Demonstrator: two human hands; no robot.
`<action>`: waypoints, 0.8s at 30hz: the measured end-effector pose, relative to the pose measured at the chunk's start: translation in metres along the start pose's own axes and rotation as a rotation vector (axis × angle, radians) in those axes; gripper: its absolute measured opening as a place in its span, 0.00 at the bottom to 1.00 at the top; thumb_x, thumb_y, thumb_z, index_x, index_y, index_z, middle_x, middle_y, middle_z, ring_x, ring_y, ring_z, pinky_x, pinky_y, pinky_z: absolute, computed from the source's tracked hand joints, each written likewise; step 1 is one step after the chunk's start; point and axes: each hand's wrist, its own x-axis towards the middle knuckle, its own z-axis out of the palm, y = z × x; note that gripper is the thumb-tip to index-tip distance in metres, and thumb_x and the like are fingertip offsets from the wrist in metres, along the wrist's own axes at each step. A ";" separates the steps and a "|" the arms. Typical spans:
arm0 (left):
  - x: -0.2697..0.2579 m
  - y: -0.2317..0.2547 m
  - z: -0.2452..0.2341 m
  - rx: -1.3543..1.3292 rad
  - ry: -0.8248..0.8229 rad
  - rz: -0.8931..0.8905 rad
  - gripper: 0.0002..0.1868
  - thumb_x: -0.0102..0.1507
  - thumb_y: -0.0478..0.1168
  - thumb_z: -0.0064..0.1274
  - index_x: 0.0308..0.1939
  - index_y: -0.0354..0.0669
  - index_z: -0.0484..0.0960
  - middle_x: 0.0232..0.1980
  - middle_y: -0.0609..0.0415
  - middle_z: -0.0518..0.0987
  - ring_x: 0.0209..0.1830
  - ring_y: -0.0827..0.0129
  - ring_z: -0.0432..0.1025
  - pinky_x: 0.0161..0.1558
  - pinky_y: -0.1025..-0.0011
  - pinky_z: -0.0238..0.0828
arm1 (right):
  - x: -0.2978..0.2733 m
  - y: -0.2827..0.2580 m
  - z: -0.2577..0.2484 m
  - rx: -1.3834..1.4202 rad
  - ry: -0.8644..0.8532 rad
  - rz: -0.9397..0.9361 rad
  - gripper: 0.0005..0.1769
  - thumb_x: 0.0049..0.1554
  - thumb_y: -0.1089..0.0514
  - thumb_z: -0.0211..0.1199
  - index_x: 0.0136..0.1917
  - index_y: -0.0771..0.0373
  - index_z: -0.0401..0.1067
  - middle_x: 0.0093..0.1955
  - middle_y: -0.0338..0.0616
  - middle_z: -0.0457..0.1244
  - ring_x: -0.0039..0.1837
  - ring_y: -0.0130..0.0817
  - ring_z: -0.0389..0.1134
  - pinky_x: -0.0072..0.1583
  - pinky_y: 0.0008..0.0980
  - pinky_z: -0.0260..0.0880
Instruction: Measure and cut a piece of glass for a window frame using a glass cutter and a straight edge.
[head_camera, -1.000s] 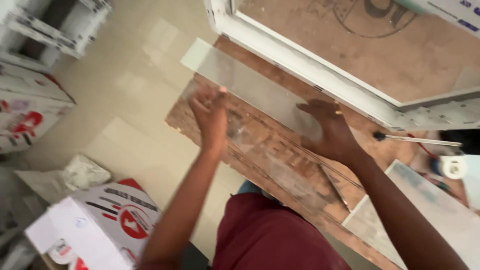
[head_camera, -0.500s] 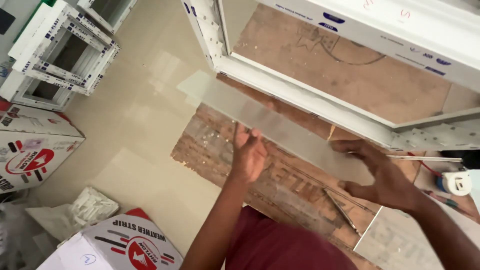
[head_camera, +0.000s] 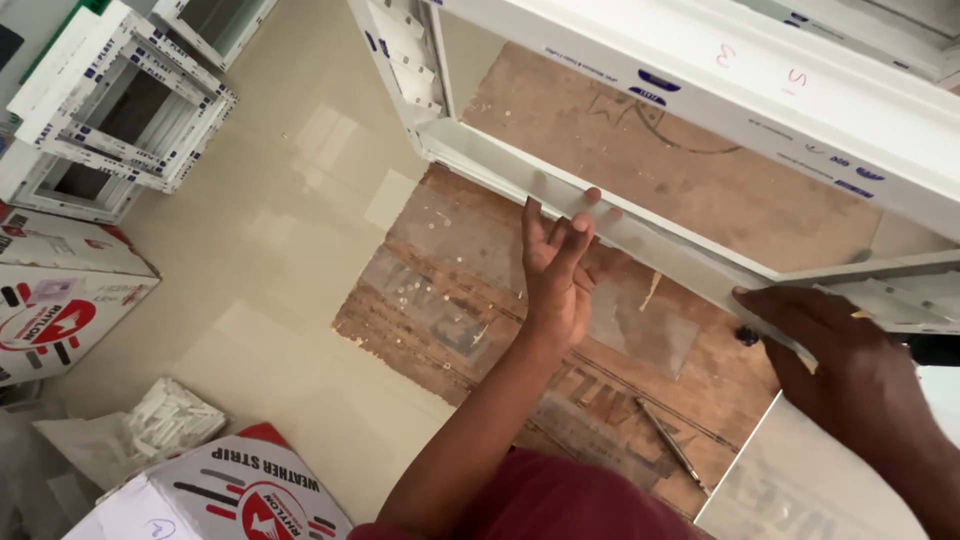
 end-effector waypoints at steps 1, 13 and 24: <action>0.000 0.001 0.000 0.001 -0.002 0.000 0.48 0.65 0.42 0.62 0.81 0.55 0.47 0.69 0.49 0.70 0.67 0.57 0.70 0.53 0.56 0.83 | 0.001 0.003 0.006 0.001 0.003 0.001 0.22 0.56 0.59 0.67 0.65 0.48 0.76 0.64 0.33 0.69 0.60 0.41 0.73 0.56 0.40 0.76; -0.042 0.057 -0.091 0.119 0.043 0.044 0.52 0.58 0.45 0.71 0.81 0.47 0.58 0.76 0.39 0.70 0.69 0.52 0.71 0.62 0.54 0.83 | -0.065 0.028 0.108 0.522 0.168 0.358 0.08 0.63 0.57 0.67 0.53 0.62 0.78 0.44 0.44 0.73 0.46 0.36 0.74 0.50 0.37 0.71; -0.067 0.102 -0.123 0.186 -0.048 0.025 0.49 0.67 0.49 0.61 0.84 0.55 0.45 0.81 0.36 0.59 0.75 0.45 0.66 0.64 0.46 0.77 | -0.109 0.076 0.164 0.360 0.101 0.529 0.11 0.57 0.57 0.67 0.54 0.60 0.79 0.38 0.49 0.70 0.39 0.37 0.71 0.45 0.36 0.71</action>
